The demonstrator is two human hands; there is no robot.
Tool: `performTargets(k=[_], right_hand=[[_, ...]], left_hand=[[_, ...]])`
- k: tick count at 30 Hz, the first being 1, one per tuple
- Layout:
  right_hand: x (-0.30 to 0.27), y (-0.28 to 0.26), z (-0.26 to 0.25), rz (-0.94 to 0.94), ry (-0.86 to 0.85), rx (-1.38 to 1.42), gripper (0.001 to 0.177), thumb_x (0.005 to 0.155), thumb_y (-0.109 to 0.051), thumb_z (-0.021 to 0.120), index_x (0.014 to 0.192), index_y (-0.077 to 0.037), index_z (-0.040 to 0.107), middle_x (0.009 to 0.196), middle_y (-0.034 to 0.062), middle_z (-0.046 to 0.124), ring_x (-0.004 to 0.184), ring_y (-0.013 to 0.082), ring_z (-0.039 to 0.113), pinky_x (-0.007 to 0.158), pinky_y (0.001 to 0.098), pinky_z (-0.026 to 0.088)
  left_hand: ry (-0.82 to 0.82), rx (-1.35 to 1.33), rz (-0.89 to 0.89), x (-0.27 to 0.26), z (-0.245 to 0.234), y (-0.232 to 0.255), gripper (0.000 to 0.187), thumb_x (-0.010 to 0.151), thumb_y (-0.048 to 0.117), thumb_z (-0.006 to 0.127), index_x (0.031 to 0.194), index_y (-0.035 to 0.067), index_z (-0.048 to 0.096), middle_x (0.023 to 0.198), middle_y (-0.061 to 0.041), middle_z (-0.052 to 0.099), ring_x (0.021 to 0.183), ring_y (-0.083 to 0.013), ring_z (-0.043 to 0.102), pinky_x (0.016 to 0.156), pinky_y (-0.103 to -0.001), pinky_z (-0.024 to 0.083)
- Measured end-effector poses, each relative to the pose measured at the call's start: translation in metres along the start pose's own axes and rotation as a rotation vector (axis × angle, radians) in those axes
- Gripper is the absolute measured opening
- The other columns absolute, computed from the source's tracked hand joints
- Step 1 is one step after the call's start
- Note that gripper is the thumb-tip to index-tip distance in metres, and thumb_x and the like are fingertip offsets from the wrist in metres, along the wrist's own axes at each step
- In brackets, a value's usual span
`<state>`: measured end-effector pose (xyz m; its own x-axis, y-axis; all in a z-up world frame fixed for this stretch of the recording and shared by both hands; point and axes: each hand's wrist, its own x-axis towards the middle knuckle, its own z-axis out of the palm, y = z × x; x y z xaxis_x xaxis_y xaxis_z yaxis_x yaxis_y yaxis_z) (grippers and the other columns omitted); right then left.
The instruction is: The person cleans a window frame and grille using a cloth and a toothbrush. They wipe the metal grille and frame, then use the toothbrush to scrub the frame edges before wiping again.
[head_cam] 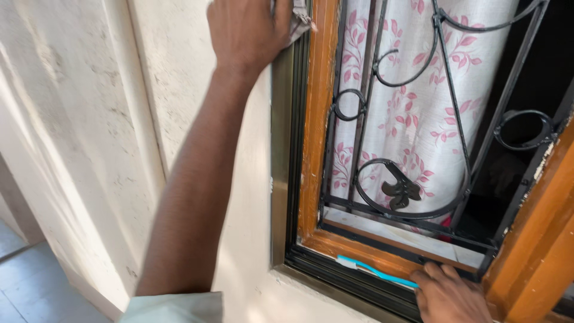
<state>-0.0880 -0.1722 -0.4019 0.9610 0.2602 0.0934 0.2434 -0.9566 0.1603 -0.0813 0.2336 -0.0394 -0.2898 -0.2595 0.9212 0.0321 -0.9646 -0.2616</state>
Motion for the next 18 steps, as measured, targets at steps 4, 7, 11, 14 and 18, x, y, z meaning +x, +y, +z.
performTargets(k=[4,7,11,14,18], right_hand=[[0.011,0.004,0.003,-0.125,0.030,0.115,0.022,0.099,-0.043,0.059,0.116,-0.030,0.064,0.109,-0.0048,0.070,0.114,0.0120,0.070,0.109,0.0462,0.049],[0.002,-0.012,-0.022,0.108,-0.095,0.359,0.023,0.105,-0.035,0.052,0.127,-0.027,0.051,0.086,0.0039,0.078,0.089,0.0165,0.082,0.087,0.0345,0.063],[0.001,-0.078,-0.040,-0.056,0.321,1.027,0.020,0.098,-0.032,0.062,0.115,-0.021,0.062,0.067,0.0070,0.073,0.069,0.0203,0.079,0.071,0.0363,0.062],[0.004,-0.126,-0.051,-0.077,0.479,1.061,0.032,0.093,-0.030,0.067,0.124,-0.022,0.067,0.063,0.0051,0.074,0.058,0.0184,0.077,0.061,0.0359,0.057],[0.013,-0.163,-0.041,-0.104,0.604,1.126,0.029,0.089,-0.023,0.069,0.116,-0.013,0.071,0.057,0.0089,0.069,0.048,0.0176,0.070,0.053,0.0345,0.052]], left_hand=[[0.091,-0.027,-0.110,0.001,0.008,0.006,0.024,0.100,0.030,0.067,0.082,0.013,0.069,0.060,-0.002,0.062,0.044,-0.0159,0.056,0.046,-0.036,0.041],[0.092,-0.132,-0.172,0.003,0.018,0.011,0.020,0.100,0.032,0.067,0.094,0.013,0.068,0.062,0.003,0.065,0.042,-0.0098,0.057,0.041,-0.032,0.043],[0.119,-0.035,-0.139,-0.006,0.014,0.015,0.024,0.099,0.037,0.069,0.098,0.014,0.062,0.065,0.003,0.064,0.049,-0.0080,0.057,0.047,-0.031,0.045],[0.097,0.028,-0.111,-0.007,0.011,0.018,0.029,0.098,0.042,0.070,0.096,0.014,0.060,0.068,0.003,0.064,0.050,-0.0083,0.057,0.046,-0.031,0.045],[0.064,0.086,-0.135,-0.006,0.006,0.022,0.031,0.097,0.044,0.069,0.092,0.015,0.059,0.067,0.003,0.059,0.051,-0.0104,0.056,0.045,-0.033,0.044]])
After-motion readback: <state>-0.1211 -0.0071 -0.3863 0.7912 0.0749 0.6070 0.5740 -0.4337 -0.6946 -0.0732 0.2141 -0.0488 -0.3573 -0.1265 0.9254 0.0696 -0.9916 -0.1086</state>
